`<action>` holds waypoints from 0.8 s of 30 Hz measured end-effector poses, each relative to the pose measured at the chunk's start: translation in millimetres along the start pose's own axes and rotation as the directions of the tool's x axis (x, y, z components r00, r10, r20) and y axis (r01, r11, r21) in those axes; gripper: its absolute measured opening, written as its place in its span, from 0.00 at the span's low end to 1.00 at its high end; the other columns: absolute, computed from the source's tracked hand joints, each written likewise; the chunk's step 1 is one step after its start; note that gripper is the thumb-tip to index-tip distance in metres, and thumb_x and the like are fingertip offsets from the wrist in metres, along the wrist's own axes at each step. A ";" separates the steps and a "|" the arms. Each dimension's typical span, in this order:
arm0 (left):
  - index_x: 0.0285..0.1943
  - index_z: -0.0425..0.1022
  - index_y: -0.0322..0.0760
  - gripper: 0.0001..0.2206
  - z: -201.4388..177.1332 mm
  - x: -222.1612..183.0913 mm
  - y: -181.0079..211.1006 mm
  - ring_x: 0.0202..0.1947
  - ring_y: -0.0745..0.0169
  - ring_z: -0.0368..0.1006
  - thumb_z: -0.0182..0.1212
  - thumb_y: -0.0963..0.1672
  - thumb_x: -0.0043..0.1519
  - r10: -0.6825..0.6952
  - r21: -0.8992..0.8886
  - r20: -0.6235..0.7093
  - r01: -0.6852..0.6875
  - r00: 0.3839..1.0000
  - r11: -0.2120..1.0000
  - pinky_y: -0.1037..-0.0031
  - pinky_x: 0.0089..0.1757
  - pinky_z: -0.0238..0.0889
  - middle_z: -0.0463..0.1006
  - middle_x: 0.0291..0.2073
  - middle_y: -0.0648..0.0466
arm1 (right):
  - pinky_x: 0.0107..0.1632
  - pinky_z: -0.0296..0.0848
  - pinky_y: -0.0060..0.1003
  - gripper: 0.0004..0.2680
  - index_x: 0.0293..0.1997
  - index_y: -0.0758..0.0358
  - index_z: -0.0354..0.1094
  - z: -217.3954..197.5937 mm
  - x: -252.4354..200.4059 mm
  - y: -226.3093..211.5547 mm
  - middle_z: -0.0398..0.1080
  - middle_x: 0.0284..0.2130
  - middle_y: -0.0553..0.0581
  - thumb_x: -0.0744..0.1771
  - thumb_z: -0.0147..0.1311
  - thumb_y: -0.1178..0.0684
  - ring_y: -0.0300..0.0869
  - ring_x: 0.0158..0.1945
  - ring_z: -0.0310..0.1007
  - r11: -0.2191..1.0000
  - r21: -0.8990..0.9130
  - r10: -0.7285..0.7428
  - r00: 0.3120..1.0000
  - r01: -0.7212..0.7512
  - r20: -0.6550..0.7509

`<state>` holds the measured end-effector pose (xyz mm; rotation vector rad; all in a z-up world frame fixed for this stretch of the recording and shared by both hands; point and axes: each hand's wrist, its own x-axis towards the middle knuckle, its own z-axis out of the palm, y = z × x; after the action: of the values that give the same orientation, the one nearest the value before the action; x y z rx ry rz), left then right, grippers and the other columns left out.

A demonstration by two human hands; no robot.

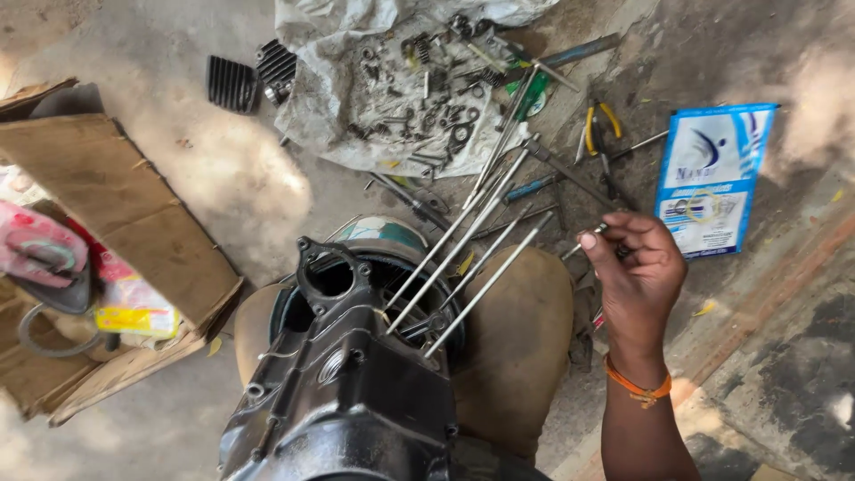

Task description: Assemble and secure components of a motorcycle engine crankcase.

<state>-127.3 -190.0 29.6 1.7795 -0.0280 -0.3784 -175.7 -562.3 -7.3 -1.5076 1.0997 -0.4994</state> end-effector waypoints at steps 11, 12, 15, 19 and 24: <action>0.54 0.65 0.34 0.16 -17.5 38.5 70.5 0.20 0.72 0.65 0.62 0.34 0.60 0.261 0.232 -0.103 -0.232 0.960 0.945 0.82 0.27 0.56 0.76 0.23 0.51 | 0.46 0.81 0.33 0.11 0.53 0.67 0.66 42.6 -76.2 -27.7 0.72 0.46 0.60 0.70 0.65 0.69 0.40 0.41 0.77 0.942 0.171 -0.304 0.951 0.290 0.056; 0.54 0.64 0.33 0.16 -17.4 38.7 73.6 0.20 0.73 0.65 0.63 0.34 0.61 0.269 0.273 -0.080 -0.238 0.960 0.932 0.82 0.27 0.57 0.75 0.23 0.52 | 0.44 0.83 0.34 0.10 0.52 0.68 0.67 51.0 -80.4 -33.4 0.74 0.43 0.64 0.68 0.64 0.68 0.42 0.41 0.80 0.948 0.177 -0.292 0.943 0.264 0.159; 0.55 0.64 0.32 0.15 -13.7 40.0 78.2 0.21 0.73 0.66 0.63 0.35 0.62 0.268 0.303 -0.071 -0.235 0.961 0.924 0.81 0.28 0.58 0.75 0.23 0.52 | 0.39 0.83 0.32 0.10 0.50 0.68 0.66 81.3 -79.3 -41.0 0.78 0.39 0.68 0.66 0.63 0.66 0.40 0.38 0.82 0.952 0.190 -0.297 0.878 0.241 0.376; 0.55 0.64 0.33 0.15 -11.4 37.4 74.6 0.22 0.72 0.68 0.63 0.35 0.62 0.268 0.295 -0.108 -0.227 0.957 0.928 0.81 0.27 0.60 0.75 0.25 0.49 | 0.31 0.74 0.24 0.10 0.45 0.65 0.67 107.5 -74.3 -40.9 0.81 0.39 0.66 0.64 0.65 0.65 0.32 0.30 0.78 0.970 0.167 -0.244 0.777 0.179 0.580; 0.54 0.64 0.34 0.16 -24.2 51.6 81.8 0.18 0.74 0.65 0.64 0.36 0.61 0.281 0.297 0.050 -0.283 0.958 0.912 0.80 0.26 0.58 0.76 0.21 0.53 | 0.36 0.80 0.29 0.10 0.47 0.63 0.67 125.5 -70.1 -47.8 0.79 0.40 0.63 0.66 0.64 0.63 0.40 0.39 0.82 0.929 0.198 -0.363 0.673 0.312 0.645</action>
<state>-57.1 -198.7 99.9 2.0408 -0.3621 -0.1744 -90.4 -440.5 22.4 -1.6431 0.2185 -0.1914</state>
